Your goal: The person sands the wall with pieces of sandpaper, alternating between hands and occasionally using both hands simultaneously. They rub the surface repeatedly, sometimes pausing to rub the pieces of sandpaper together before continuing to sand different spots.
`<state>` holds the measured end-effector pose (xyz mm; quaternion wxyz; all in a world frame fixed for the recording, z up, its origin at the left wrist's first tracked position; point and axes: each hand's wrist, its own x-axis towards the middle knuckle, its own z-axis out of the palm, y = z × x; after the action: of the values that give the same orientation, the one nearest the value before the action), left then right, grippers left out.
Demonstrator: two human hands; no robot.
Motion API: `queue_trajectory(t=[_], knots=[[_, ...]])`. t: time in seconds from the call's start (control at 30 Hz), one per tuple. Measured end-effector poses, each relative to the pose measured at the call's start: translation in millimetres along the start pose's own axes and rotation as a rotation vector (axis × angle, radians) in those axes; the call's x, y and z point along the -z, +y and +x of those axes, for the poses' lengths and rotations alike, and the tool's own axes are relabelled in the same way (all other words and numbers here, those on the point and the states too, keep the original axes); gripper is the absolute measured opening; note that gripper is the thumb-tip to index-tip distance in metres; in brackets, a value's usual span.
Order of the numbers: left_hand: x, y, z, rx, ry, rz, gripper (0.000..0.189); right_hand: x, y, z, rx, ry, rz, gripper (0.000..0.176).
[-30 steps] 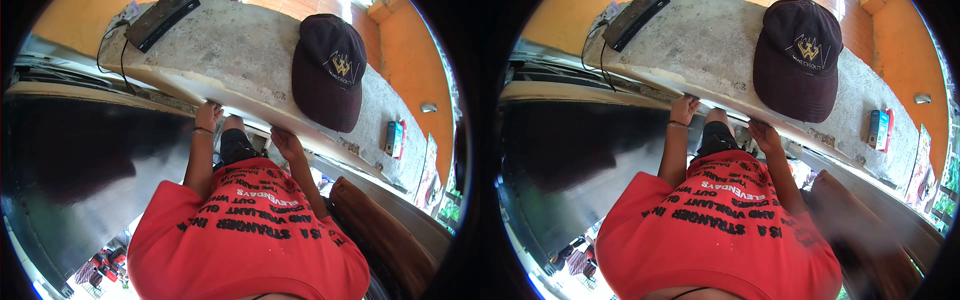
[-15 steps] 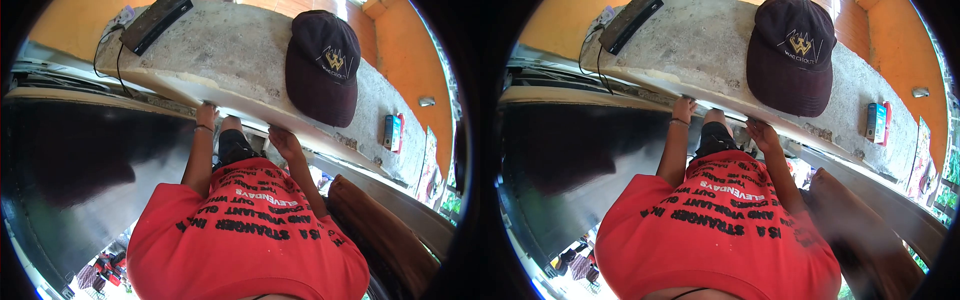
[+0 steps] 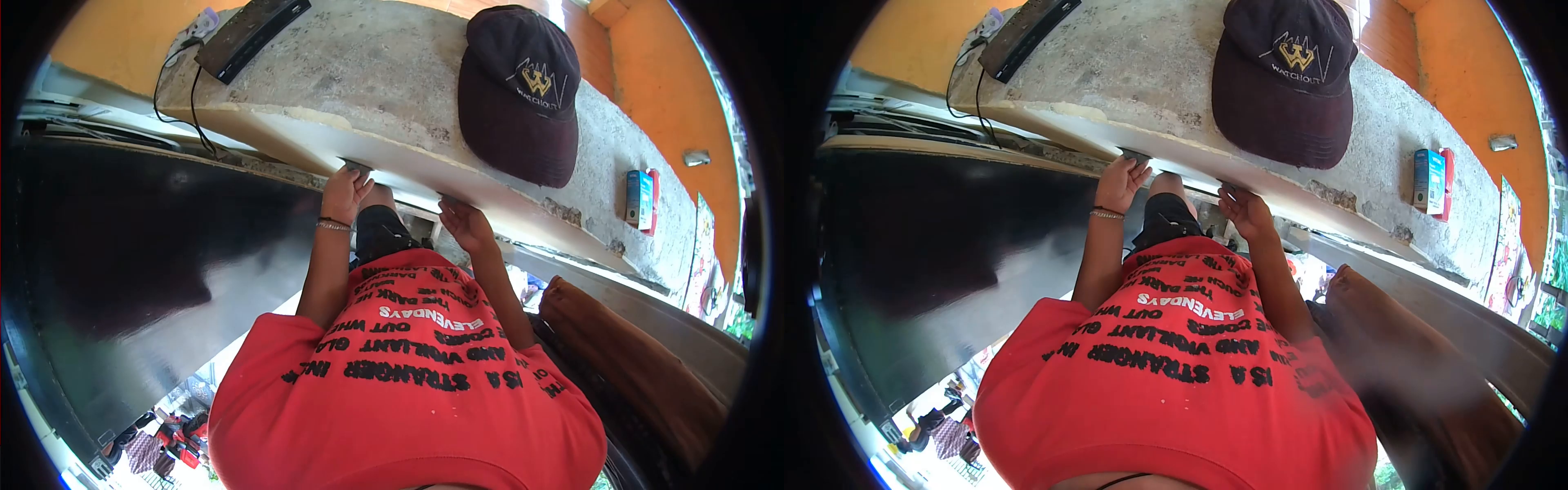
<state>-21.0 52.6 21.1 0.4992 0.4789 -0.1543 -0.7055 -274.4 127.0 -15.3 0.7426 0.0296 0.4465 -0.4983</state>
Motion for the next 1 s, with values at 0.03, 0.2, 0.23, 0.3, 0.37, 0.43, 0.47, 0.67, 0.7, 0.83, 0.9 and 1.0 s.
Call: queue_trajectory(t=[0.03, 0.2, 0.23, 0.3, 0.37, 0.43, 0.47, 0.67, 0.7, 0.83, 0.9, 1.0], knots=[[-0.6, -1.4, 0.6, -0.021, 0.030, -0.001, 0.009, 0.6, 0.4, -1.1, -0.002, -0.002, -0.002, 0.023], [-12.1, 5.2, -7.7, 0.030, -0.021, 0.051, 0.010, -1.1, -5.9, -13.0, 0.021, -0.002, 0.008, 0.026], [-16.0, 7.2, -13.7, 0.049, -0.048, 0.044, 0.010, 0.1, -6.3, -14.7, 0.023, -0.013, 0.007, 0.025], [-26.3, 7.0, -26.7, 0.060, -0.078, 0.037, 0.010, 3.0, -6.4, -15.4, 0.033, -0.029, 0.008, 0.023], [-32.5, 3.8, -33.0, 0.066, -0.111, 0.030, 0.009, 4.0, -6.2, -14.6, 0.047, -0.049, 0.008, 0.022], [-37.1, 2.9, -38.2, 0.086, -0.156, -0.027, 0.009, 4.3, -5.0, -15.8, 0.047, -0.046, 0.005, 0.019], [-39.3, 3.9, -41.6, 0.086, -0.159, -0.021, 0.009, 5.2, -4.3, -16.9, 0.050, -0.048, 0.010, 0.019], [-37.0, 4.3, -36.4, 0.069, -0.149, 0.041, 0.012, 16.9, -4.8, -16.9, 0.073, -0.035, 0.049, 0.019], [-32.2, 6.8, -31.8, 0.094, -0.154, 0.045, 0.013, 14.7, -6.9, -21.4, 0.083, -0.034, 0.050, 0.019], [1.3, -2.5, 0.6, 0.033, -0.026, 0.174, 0.015, 11.5, -9.0, -28.7, 0.095, -0.055, 0.055, 0.020], [14.6, -7.3, 14.3, 0.027, 0.037, 0.055, 0.015, 11.2, -9.5, -28.7, 0.100, -0.057, 0.046, 0.020], [26.8, -8.7, 25.9, -0.005, 0.165, -0.079, 0.014, 12.4, -8.3, -30.2, 0.109, -0.056, 0.019, 0.021]])
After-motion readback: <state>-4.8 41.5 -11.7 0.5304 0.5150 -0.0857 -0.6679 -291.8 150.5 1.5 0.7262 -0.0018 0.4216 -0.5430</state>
